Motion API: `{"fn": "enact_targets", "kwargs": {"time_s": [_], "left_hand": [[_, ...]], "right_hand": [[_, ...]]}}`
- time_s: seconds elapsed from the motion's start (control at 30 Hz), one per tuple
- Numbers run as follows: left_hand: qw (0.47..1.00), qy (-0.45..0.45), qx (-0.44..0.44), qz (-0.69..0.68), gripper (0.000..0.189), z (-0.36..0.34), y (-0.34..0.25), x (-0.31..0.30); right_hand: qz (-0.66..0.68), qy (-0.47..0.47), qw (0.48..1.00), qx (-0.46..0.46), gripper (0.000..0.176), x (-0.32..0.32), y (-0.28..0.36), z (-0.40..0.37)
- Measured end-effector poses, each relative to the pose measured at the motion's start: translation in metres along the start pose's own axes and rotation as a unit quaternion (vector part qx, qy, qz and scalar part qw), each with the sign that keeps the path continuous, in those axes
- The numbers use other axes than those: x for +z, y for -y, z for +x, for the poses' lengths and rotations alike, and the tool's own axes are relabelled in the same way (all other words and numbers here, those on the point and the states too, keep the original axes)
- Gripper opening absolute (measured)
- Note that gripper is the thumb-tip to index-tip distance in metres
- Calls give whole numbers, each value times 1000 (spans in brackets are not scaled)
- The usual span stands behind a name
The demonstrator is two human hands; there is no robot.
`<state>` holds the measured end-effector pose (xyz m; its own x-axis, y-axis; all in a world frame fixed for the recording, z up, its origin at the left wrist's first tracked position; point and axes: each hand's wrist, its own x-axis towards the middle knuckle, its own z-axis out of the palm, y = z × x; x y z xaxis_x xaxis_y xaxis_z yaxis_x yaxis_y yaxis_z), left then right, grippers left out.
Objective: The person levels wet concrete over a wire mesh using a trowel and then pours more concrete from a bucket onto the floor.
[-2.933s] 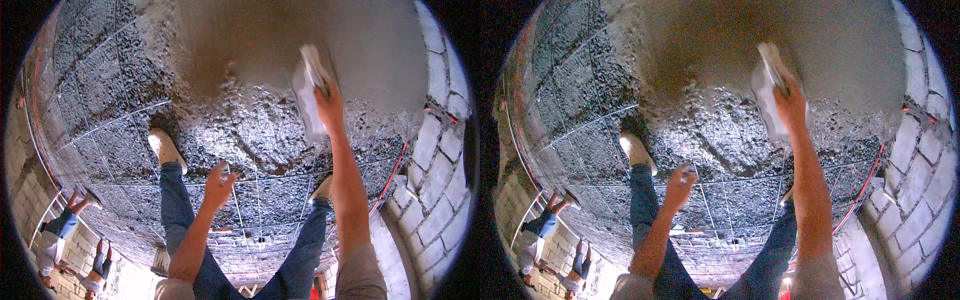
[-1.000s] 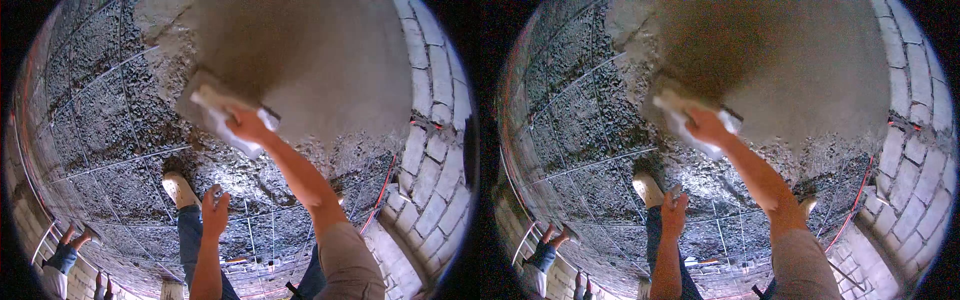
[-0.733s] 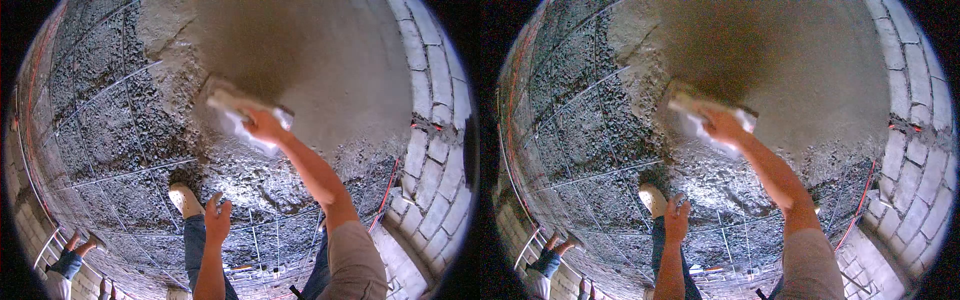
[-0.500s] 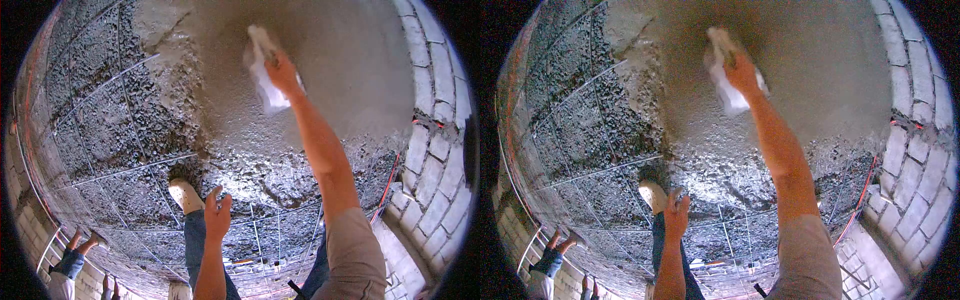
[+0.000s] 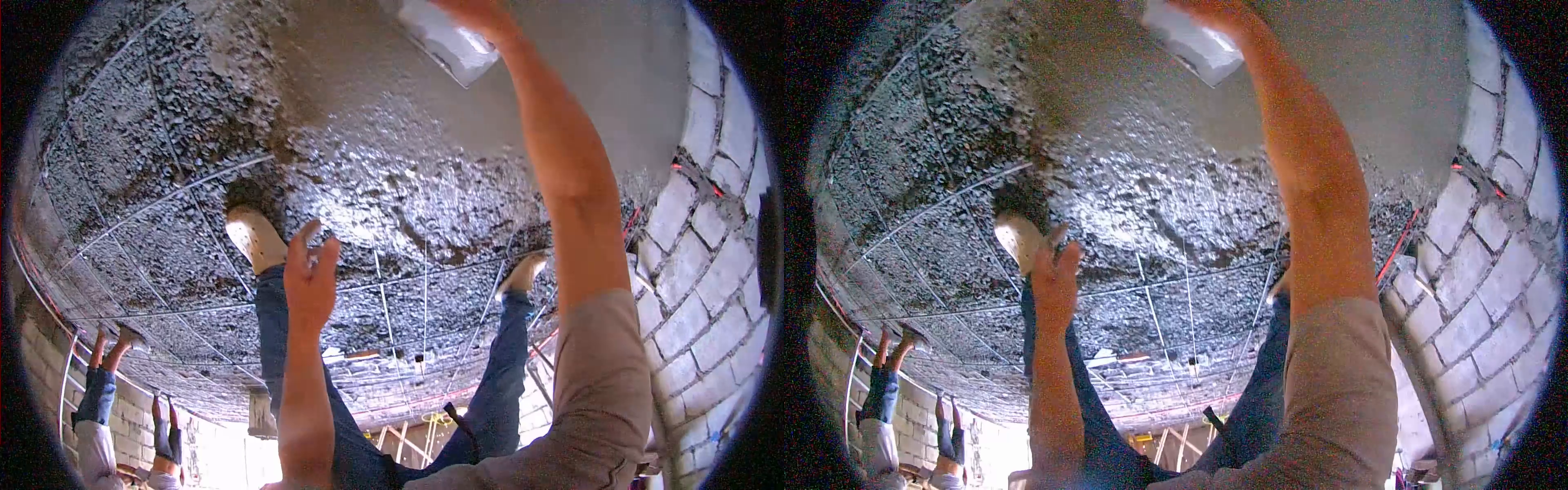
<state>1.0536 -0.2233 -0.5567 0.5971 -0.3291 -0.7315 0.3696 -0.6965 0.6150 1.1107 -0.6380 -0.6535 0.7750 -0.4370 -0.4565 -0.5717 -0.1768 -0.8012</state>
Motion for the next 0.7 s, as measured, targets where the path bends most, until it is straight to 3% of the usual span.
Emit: {"fn": "enact_targets", "kwargs": {"time_s": [0.03,0.07,0.13,0.2,0.23,0.27,0.33,0.47,0.6,0.67,0.7], "left_hand": [[999,10,-26,-30,45,-2,3,3],[997,19,-53,-57,46,-5,6,4],[998,26,-42,-26,48,-9,11,11],[1000,21,9,11,48,-10,18,17],[1000,20,5,7,49,-12,21,20],[1000,22,3,11,49,-14,21,22],[997,30,-58,-36,49,-15,19,24],[999,11,-47,-16,44,-15,26,25],[999,-5,-42,-14,38,-10,45,20],[996,-71,19,-49,30,-10,52,23],[995,-79,8,-61,31,-11,53,22]], "right_hand": [[-30,69,997,-36,51,4,-6,-9],[-27,72,997,-28,51,12,-11,-21],[-188,106,966,-140,46,23,-24,-45],[-207,113,941,-243,52,37,-68,-67],[-268,131,924,-239,55,41,-69,-85],[-234,156,930,-237,54,45,-70,-106],[-224,245,934,-136,52,49,-61,-141],[-231,323,913,-94,48,66,-71,-191],[-197,332,908,-161,46,89,-100,-242],[-222,397,880,-137,45,95,-101,-268],[-227,412,870,-150,45,99,-104,-283]]}}
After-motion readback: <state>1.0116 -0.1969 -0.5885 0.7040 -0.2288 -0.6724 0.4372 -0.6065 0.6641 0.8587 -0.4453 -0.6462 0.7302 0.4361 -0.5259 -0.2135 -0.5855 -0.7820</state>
